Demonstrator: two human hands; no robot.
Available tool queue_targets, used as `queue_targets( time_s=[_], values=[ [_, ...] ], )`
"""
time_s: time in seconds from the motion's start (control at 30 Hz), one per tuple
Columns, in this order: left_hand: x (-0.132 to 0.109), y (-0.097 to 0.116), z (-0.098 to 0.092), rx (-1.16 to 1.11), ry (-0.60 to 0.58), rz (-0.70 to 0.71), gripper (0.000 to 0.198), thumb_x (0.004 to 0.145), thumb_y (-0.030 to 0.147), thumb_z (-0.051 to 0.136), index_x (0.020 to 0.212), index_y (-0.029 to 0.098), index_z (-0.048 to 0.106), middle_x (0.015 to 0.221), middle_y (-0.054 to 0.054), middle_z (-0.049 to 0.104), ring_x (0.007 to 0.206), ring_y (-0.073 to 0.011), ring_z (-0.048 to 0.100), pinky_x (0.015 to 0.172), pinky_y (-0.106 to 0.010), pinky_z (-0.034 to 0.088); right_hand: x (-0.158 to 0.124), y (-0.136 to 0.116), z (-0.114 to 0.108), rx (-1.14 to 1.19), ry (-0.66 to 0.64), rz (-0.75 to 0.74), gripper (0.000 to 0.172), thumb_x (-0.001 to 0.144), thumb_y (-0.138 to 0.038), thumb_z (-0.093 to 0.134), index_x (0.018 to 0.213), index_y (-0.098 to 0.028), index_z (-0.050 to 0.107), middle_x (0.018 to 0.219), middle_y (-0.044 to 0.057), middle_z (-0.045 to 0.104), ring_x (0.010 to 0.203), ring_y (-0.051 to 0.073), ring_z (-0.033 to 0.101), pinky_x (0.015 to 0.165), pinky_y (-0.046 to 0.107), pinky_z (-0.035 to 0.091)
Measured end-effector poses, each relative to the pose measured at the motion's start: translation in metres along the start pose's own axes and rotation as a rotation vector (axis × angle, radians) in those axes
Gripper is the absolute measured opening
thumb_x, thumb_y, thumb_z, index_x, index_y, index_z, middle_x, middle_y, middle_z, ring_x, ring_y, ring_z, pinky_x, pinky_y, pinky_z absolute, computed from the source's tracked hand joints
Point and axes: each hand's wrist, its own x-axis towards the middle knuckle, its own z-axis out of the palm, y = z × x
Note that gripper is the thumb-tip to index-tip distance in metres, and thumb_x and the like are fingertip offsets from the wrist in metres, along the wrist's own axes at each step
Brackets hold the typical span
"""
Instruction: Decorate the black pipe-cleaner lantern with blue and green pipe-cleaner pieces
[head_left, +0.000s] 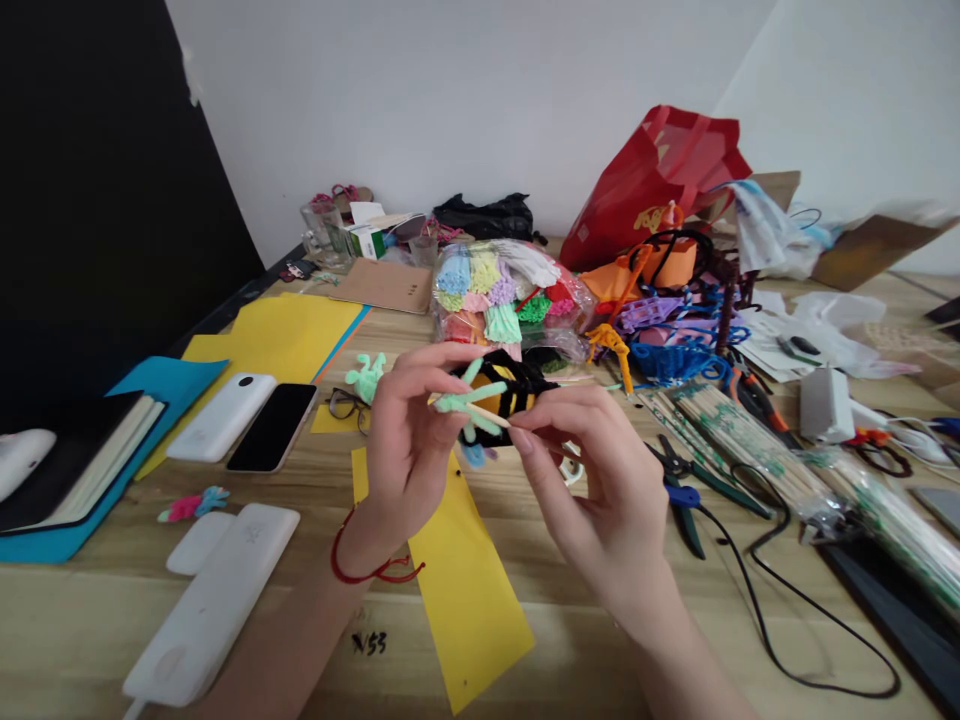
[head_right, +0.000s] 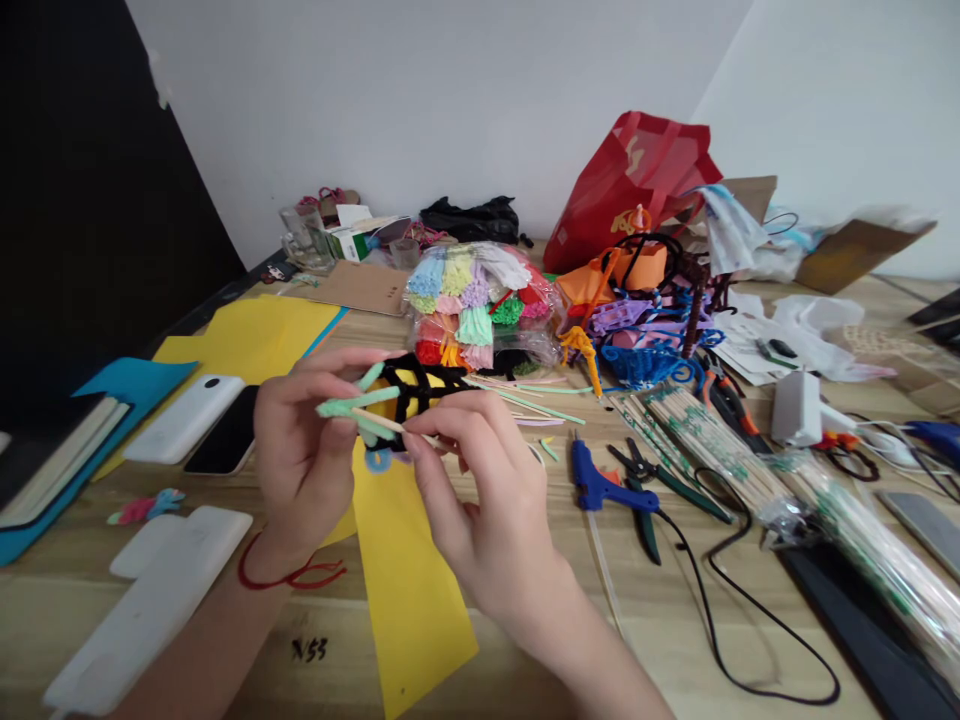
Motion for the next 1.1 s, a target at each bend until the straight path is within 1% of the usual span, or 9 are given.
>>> queue_targets(
  time_s=[0.13,0.3,0.4,0.5,0.63,0.73,0.9,1.1],
  values=[
    [0.0008,-0.0004,0.0001,0.014,-0.023,0.024,0.011,0.099,0.027,0.055,0.108,0.02,0.058,0.119,-0.012,0.067,0.112,-0.0257,0.067,0.096,-0.045,0.054,0.0006,0.0005,-0.0003,-0.016,-0.006,-0.02,0.017,0.09,-0.003,0.062,0.098,-0.019,0.063,0.093,0.002,0.063,0.083,0.012,0.06,0.067,0.025,0.049],
    [-0.0004,0.0002,0.0014,0.018,0.021,0.001,0.011,0.099,0.03,0.056,0.107,0.022,0.058,0.118,-0.011,0.068,0.11,-0.0255,0.068,0.095,-0.046,0.055,0.0002,0.0,0.002,0.034,0.012,-0.005,0.018,0.089,-0.005,0.062,0.099,-0.02,0.063,0.092,0.003,0.062,0.081,0.014,0.059,0.061,0.025,0.047],
    [-0.0003,0.0011,0.0011,0.032,0.018,-0.01,0.012,0.099,0.033,0.056,0.107,0.024,0.058,0.119,-0.009,0.068,0.109,-0.0253,0.068,0.095,-0.047,0.055,-0.0003,-0.0006,0.0018,0.029,0.018,-0.011,0.019,0.09,-0.004,0.062,0.1,-0.02,0.064,0.093,0.004,0.063,0.083,0.015,0.06,0.064,0.027,0.048],
    [0.0005,0.002,0.0006,0.025,-0.004,0.005,0.011,0.1,0.032,0.054,0.108,0.024,0.058,0.119,-0.008,0.068,0.11,-0.0245,0.068,0.095,-0.045,0.057,-0.0005,-0.0011,0.0005,0.015,0.012,-0.026,0.019,0.09,-0.004,0.061,0.1,-0.02,0.065,0.093,0.004,0.063,0.085,0.015,0.061,0.066,0.028,0.049],
    [0.0008,0.0033,0.0009,-0.005,-0.002,0.005,0.01,0.099,0.028,0.056,0.106,0.021,0.06,0.118,-0.01,0.068,0.111,-0.0258,0.068,0.095,-0.045,0.057,0.0,-0.0017,0.001,0.02,0.009,-0.006,0.019,0.09,-0.006,0.062,0.099,-0.022,0.064,0.091,0.004,0.064,0.081,0.016,0.061,0.061,0.028,0.048],
    [0.0004,0.0034,0.0008,-0.012,0.001,0.003,0.01,0.099,0.026,0.056,0.107,0.021,0.06,0.118,-0.01,0.068,0.111,-0.0262,0.068,0.096,-0.046,0.056,0.0004,-0.0014,0.0026,0.037,0.021,0.007,0.017,0.09,-0.007,0.062,0.098,-0.022,0.063,0.089,0.003,0.064,0.077,0.016,0.061,0.058,0.027,0.048],
    [0.0011,0.003,0.0003,0.015,-0.002,0.021,0.011,0.1,0.028,0.055,0.109,0.023,0.058,0.119,-0.009,0.068,0.112,-0.0252,0.067,0.095,-0.046,0.057,0.0001,-0.0004,0.0028,0.039,0.018,0.011,0.017,0.09,-0.008,0.062,0.098,-0.022,0.063,0.089,0.004,0.064,0.077,0.016,0.061,0.059,0.028,0.05],
    [0.0006,0.0031,0.0018,0.031,-0.016,0.017,0.01,0.1,0.028,0.055,0.107,0.022,0.058,0.118,-0.011,0.067,0.112,-0.0234,0.067,0.096,-0.041,0.057,0.0016,0.001,0.0031,0.054,0.015,0.011,0.016,0.09,-0.007,0.062,0.096,-0.022,0.063,0.088,0.003,0.063,0.079,0.015,0.06,0.06,0.027,0.048]
  ],
)
